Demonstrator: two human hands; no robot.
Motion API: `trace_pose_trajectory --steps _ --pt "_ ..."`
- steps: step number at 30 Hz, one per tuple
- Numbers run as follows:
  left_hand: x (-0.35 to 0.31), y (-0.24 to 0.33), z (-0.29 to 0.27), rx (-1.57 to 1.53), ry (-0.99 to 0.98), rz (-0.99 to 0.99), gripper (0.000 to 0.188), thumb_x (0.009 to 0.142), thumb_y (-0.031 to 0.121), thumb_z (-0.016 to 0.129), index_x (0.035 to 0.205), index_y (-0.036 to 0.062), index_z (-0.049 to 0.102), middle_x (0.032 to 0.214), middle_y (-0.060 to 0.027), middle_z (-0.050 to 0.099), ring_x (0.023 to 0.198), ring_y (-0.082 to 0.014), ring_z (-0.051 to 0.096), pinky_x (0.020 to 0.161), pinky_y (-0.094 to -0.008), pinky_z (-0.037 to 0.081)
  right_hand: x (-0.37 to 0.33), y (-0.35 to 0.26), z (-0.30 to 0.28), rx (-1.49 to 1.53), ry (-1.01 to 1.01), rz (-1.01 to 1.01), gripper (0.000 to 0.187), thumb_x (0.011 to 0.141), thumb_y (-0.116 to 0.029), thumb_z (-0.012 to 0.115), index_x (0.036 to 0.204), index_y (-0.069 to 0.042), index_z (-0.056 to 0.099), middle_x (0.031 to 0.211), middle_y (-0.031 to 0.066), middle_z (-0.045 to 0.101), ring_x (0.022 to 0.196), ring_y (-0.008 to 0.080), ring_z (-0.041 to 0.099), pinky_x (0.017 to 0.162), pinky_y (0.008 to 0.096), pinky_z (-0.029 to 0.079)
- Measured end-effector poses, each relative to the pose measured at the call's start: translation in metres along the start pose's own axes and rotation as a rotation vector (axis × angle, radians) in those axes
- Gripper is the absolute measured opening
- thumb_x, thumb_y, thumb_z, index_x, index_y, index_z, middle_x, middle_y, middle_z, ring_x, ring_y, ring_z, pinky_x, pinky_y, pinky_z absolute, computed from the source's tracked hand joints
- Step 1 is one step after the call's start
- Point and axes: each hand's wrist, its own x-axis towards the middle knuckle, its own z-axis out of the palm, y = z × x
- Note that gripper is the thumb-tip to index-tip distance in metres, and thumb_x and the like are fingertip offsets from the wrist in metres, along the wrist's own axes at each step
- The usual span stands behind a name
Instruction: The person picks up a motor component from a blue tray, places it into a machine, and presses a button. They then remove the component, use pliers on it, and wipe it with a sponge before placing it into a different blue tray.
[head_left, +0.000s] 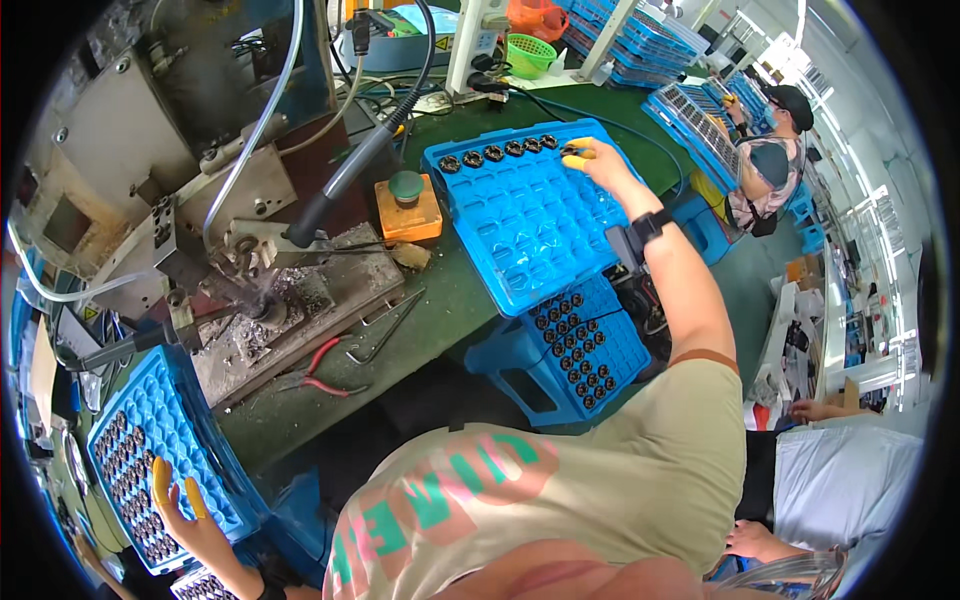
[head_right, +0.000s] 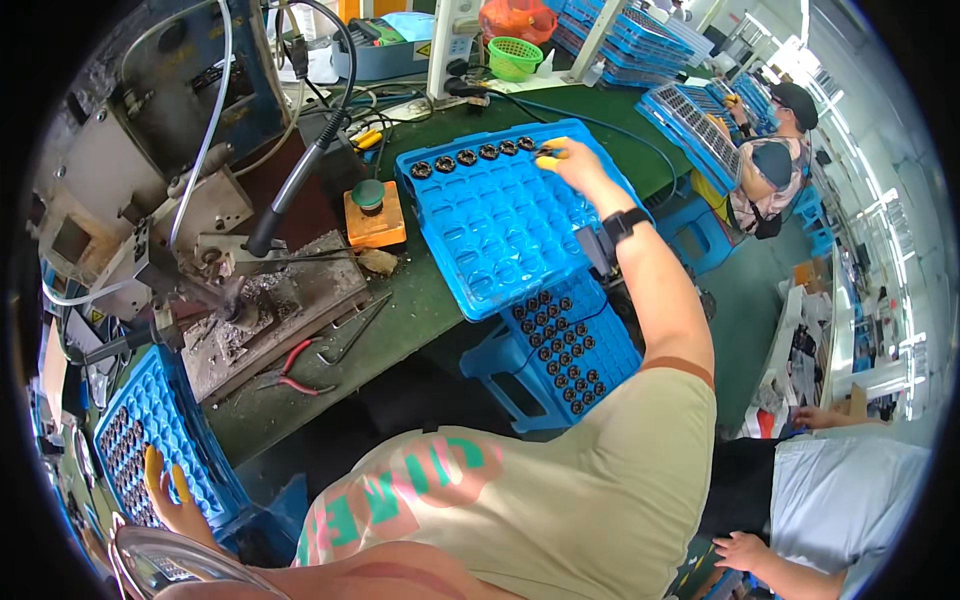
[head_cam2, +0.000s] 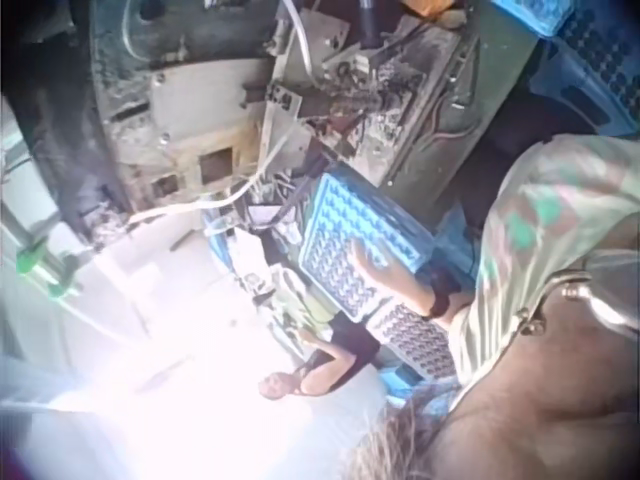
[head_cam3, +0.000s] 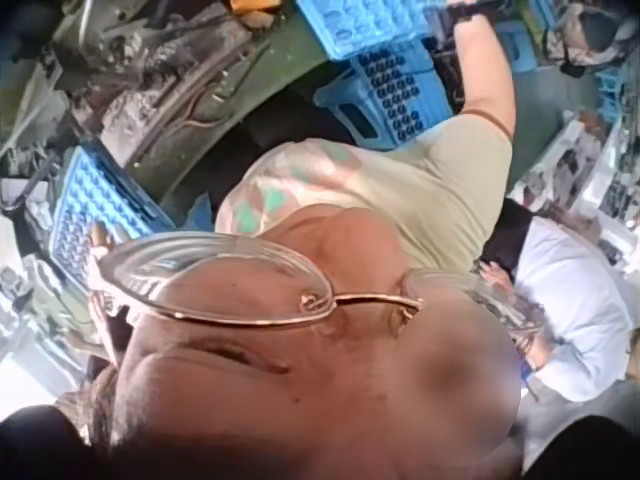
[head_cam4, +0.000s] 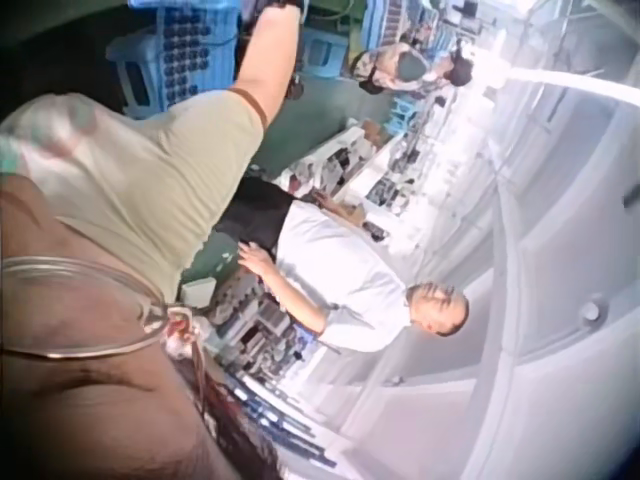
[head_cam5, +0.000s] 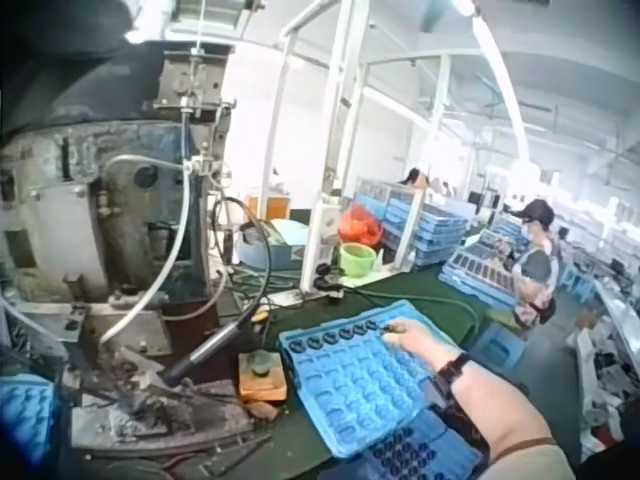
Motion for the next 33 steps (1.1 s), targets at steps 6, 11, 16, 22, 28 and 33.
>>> trace_pose_trajectory --steps 6,11,16,22,28,33 --pt "-0.012 -0.019 -0.011 0.047 -0.005 -0.024 0.043 0.091 0.006 0.063 0.133 0.0018 0.053 0.128 -0.0134 0.06 0.116 -0.0245 0.058 0.095 -0.0358 0.045 0.062 0.054 0.0 -0.13 0.114 0.146 0.052 0.078 -0.04 0.079 0.125 -0.022 0.064 0.111 0.009 0.068 0.11 0.0248 0.061 0.096 0.0379 0.045" --pt "-0.015 -0.007 -0.032 0.121 -0.02 -0.074 0.043 0.093 0.009 0.063 0.134 0.0026 0.052 0.13 -0.0133 0.059 0.116 -0.0243 0.058 0.095 -0.0361 0.045 0.064 0.052 0.009 -0.392 0.197 0.273 0.049 0.085 -0.05 0.069 0.13 -0.035 0.06 0.125 0.0064 0.063 0.127 0.0348 0.048 0.105 0.0533 0.036" --pt "-0.002 -0.007 -0.04 0.143 -0.046 -0.047 0.046 0.093 0.01 0.063 0.136 0.0059 0.051 0.131 -0.0125 0.059 0.117 -0.0238 0.058 0.095 -0.0358 0.045 0.072 0.057 0.012 -0.423 0.227 0.351 0.047 0.087 -0.043 0.068 0.132 -0.038 0.057 0.131 0.0094 0.058 0.128 0.035 0.047 0.105 0.0526 0.036" --pt "0.0 0.004 -0.072 0.231 -0.077 -0.053 0.047 0.091 0.009 0.063 0.137 0.008 0.052 0.127 -0.0117 0.061 0.116 -0.0238 0.058 0.097 -0.0358 0.043 0.051 0.01 0.016 -0.537 0.03 0.254 0.056 0.089 -0.034 0.067 0.142 -0.029 0.049 0.139 0.0133 0.055 0.131 0.0312 0.047 0.11 0.0397 0.032" --pt "0.025 -0.01 -0.09 0.055 -0.19 -0.031 0.042 0.087 0.004 0.065 0.128 0.0043 0.059 0.124 -0.0111 0.063 0.113 -0.0229 0.06 0.098 -0.0336 0.044 0.04 0.02 -0.015 -0.226 -0.017 -0.172 0.069 0.096 -0.039 0.054 0.149 -0.001 0.032 0.153 0.0179 0.033 0.143 0.0281 0.028 0.117 0.0353 0.021" --pt "0.076 -0.03 -0.082 0.072 -0.273 -0.057 0.029 0.086 0.013 0.068 0.112 0.0009 0.068 0.104 -0.014 0.071 0.094 -0.0246 0.067 0.085 -0.0341 0.052 0.007 -0.027 -0.008 -0.066 0.058 -0.281 0.058 0.097 -0.021 0.059 0.149 -0.009 0.036 0.126 0.0142 0.058 0.113 0.0227 0.053 0.099 0.0353 0.039"
